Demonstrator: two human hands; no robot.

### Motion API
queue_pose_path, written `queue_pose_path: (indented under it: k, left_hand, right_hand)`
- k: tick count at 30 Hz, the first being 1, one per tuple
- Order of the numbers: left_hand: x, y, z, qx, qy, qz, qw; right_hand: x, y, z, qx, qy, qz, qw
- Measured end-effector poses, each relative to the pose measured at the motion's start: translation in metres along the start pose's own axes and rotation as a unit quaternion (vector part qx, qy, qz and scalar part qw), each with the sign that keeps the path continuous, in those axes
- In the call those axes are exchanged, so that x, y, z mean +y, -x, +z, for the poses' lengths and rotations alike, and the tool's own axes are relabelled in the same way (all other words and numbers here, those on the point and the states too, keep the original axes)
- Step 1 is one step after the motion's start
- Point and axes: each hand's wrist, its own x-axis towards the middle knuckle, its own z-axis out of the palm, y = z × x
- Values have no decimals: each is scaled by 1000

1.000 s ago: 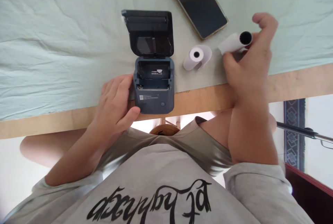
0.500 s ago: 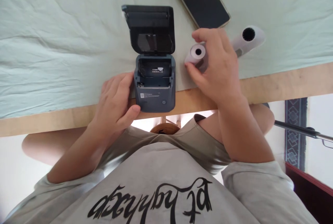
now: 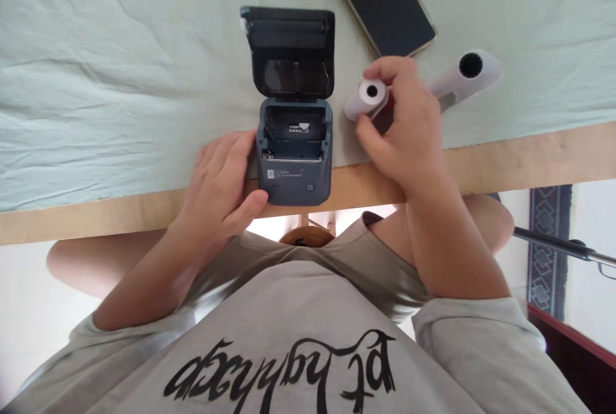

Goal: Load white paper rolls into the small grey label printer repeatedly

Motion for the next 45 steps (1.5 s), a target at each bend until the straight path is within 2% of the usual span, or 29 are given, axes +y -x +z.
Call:
queue_pose_path:
  k: [3, 9, 13, 15, 17, 21, 23, 26, 28, 38, 45]
  left_hand:
    - [1, 0, -1, -7, -3, -3, 1000]
    - [2, 0, -2, -18, -13, -9, 1000]
    - [2, 0, -1, -22, -6, -16, 1000]
    - [2, 0, -1, -23, 4, -20, 1000]
    - [2, 0, -1, -18, 15, -20, 1000]
    - [2, 1, -2, -10, 30, -23, 999]
    - [3, 1, -2, -7, 33, -23, 999]
    - [3, 1, -2, -12, 36, -27, 999]
    - [3, 1, -2, -14, 38, -24, 999]
    - [2, 0, -2, -10, 40, -15, 999]
    - [1, 1, -1, -8, 38, -14, 999]
  right_hand:
    - [1, -2, 0, -13, 3, -21, 1000]
    - [9, -2, 5, 23, -23, -38, 999]
    - [6, -5, 2, 85, -59, -90, 991]
    - [-4, -7, -1, 132, -74, -114, 982]
    - [-19, -8, -3, 151, -73, -128, 977]
    - [-51, -10, 1, 86, -94, -168, 978]
    - [-61, -11, 4, 48, -73, -165, 983]
    - [-68, -14, 8, -25, -5, -85, 996]
    - [-69, -14, 10, -56, 5, -42, 998]
    - [-65, -17, 15, -55, -44, -56, 996]
    - [-64, -18, 15, -67, -49, -38, 996]
